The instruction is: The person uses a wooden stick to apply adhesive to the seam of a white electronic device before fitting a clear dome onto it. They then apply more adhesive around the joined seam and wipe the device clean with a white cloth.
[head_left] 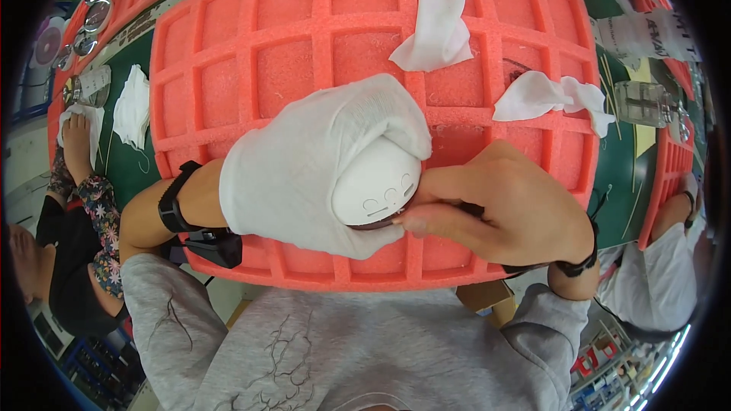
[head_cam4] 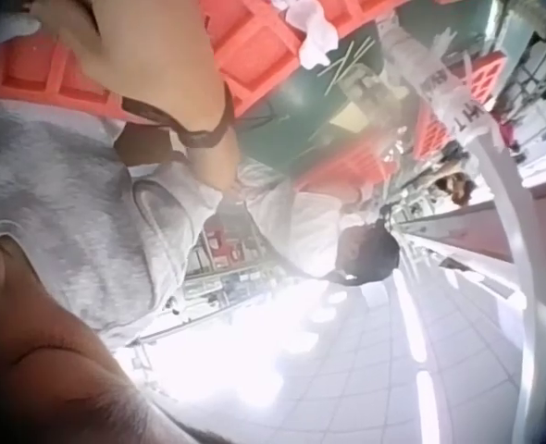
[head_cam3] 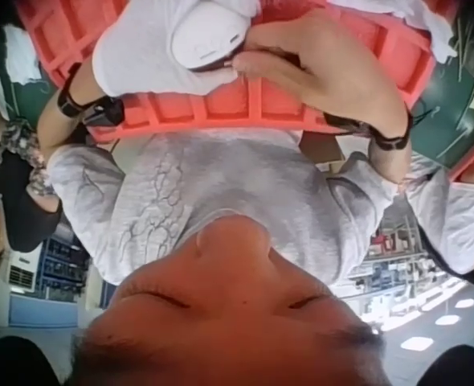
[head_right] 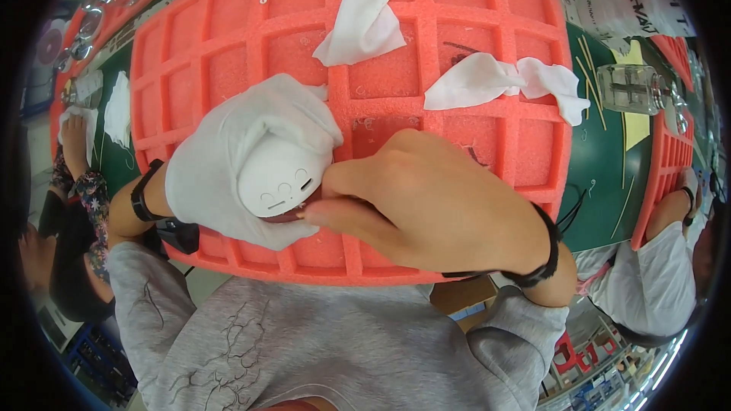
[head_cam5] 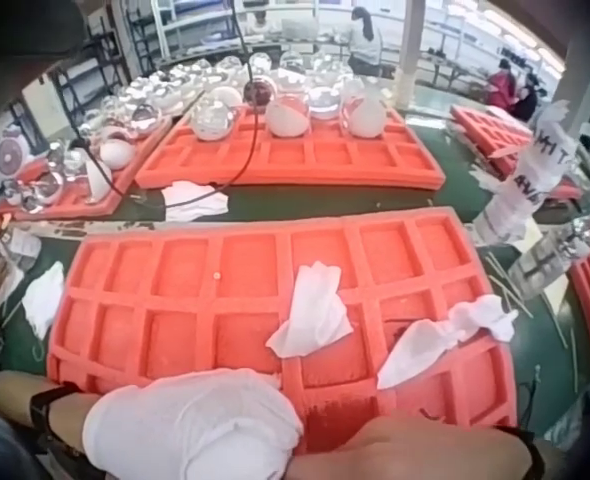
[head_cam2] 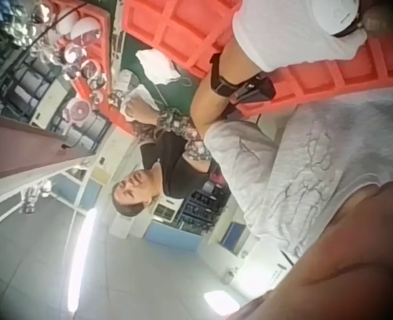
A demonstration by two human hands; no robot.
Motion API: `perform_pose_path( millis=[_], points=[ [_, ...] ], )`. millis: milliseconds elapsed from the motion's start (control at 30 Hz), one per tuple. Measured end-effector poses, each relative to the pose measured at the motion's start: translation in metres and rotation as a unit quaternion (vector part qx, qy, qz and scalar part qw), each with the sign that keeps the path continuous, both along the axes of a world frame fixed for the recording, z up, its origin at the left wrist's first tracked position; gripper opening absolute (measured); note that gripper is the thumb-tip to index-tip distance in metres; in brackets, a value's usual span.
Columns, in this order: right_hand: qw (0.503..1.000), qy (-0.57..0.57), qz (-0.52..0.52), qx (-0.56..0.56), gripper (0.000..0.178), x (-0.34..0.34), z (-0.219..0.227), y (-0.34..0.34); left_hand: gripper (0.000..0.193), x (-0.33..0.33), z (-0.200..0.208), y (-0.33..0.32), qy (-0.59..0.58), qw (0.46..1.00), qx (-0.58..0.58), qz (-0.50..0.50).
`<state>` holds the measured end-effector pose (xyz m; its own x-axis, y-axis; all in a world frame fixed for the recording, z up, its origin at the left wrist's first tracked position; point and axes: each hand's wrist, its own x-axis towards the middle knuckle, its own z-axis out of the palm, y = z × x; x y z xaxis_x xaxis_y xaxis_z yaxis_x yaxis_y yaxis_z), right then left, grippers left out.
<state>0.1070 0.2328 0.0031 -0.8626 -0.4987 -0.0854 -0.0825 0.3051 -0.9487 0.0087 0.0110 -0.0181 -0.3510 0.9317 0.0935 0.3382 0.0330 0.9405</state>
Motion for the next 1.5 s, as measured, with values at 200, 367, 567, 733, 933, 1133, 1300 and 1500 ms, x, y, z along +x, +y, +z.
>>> perform_pose_path(
  millis=[200, 367, 567, 733, 933, 1133, 1300, 1500],
  points=[
    [0.992, 0.036, -0.031, 0.121, 0.014, 0.003, 0.026, -0.001, 0.049, 0.019, 0.005, 0.002, 0.082, 0.994, -0.021, 0.071],
    [0.954, 0.102, -0.050, 0.277, 0.018, 0.014, 0.033, -0.016, 0.038, 0.025, 0.010, 0.004, 0.296, 0.953, -0.040, 0.056],
    [0.895, 0.271, -0.072, 0.348, 0.017, 0.037, 0.026, -0.030, 0.048, 0.044, 0.002, 0.007, 0.287, 0.947, -0.044, 0.138],
    [0.915, 0.067, 0.038, 0.395, 0.021, 0.027, 0.047, -0.023, 0.039, 0.043, 0.011, 0.007, 0.276, 0.945, -0.122, 0.124],
    [0.982, 0.070, -0.059, 0.163, 0.013, 0.027, 0.029, -0.019, 0.039, 0.042, 0.013, 0.008, 0.265, 0.953, -0.103, 0.108],
    [0.970, 0.076, -0.064, 0.224, 0.017, 0.022, 0.044, -0.026, 0.042, 0.040, 0.017, 0.005, 0.258, 0.953, -0.133, 0.089],
    [0.955, 0.099, -0.076, 0.267, 0.023, 0.026, 0.047, -0.032, 0.044, 0.041, 0.013, 0.003, 0.259, 0.954, -0.116, 0.096],
    [0.969, 0.098, -0.141, 0.175, 0.025, 0.030, 0.025, -0.026, 0.044, 0.039, 0.023, 0.000, 0.255, 0.955, -0.125, 0.088]
  ],
)
